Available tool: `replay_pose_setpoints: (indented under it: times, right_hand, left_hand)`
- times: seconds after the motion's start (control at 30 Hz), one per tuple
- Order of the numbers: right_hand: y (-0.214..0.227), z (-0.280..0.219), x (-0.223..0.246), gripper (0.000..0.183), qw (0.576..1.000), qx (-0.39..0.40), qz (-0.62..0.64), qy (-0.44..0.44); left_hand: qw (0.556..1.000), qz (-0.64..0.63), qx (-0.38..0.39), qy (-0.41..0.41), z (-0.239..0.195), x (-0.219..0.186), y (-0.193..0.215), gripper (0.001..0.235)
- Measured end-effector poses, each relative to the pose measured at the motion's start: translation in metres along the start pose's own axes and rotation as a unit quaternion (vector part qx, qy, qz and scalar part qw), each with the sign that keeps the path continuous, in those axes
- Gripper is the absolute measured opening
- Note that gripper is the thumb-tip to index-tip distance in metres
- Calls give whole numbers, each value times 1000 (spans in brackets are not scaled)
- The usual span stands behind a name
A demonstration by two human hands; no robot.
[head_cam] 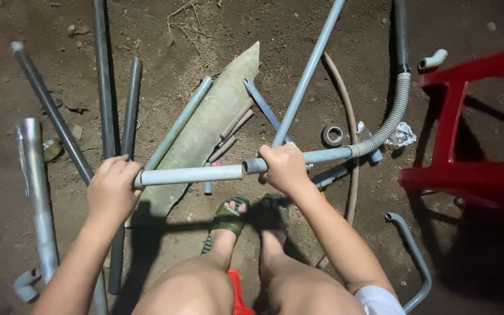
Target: The person uses a hacksaw to cut a piece of PVC pipe resting on a flat board. After cutting, they pick up various PVC pipes and elbow joints, connecting them together to form a larger pipe structure.
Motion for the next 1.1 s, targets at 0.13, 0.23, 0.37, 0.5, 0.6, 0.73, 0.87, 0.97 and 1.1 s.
replay_pose_setpoints:
  times: [0.13,0.23,0.37,0.5,0.6,0.73,0.87,0.97,1.1]
  right_hand:
    - [3,-1,2,53,1000,12,-16,0]
    - [-1,-3,2,57,999,35,-14,2]
    - [-6,-6,-1,60,1000,8,-8,6]
    - [2,-3,1,56,1000,5,5,0]
    - [-3,-7,-3,56,1000,-5,6,5]
    - [2,-4,2,46,1000,-12,11,5]
    - [-8,-9,-10,45,1000,-18,12,-1]
    - [-6,-8,-8,49,1000,-11,15,2]
    - [-28,-14,-14,52,999,7,-10,37]
  left_hand:
    - [1000,-17,-8,3,-2,0,-1,46]
    - [1000,-11,-11,-1,-4,0,-1,47]
    - [999,-27,19,28,-8,-4,-2,46]
    - [997,-47,25,54,-7,-15,9,40]
    - [996,-39,34,67,-17,-16,0,42]
    - [988,-93,80,94,-25,-18,-11,36]
    - [981,-129,96,112,-24,-25,-5,36]
    - [982,-123,96,108,-26,-22,-11,37]
    - [993,-87,32,71,-21,-12,-5,43]
Point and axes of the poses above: each hand's wrist, its own z-axis towards the middle knuckle, its own y-axis out of the back of the hand, x = y × z, the point moved 5 cm from there along z, towards the middle knuckle, and after that the axes turned 9 degrees about z, right-handed, at the moved point
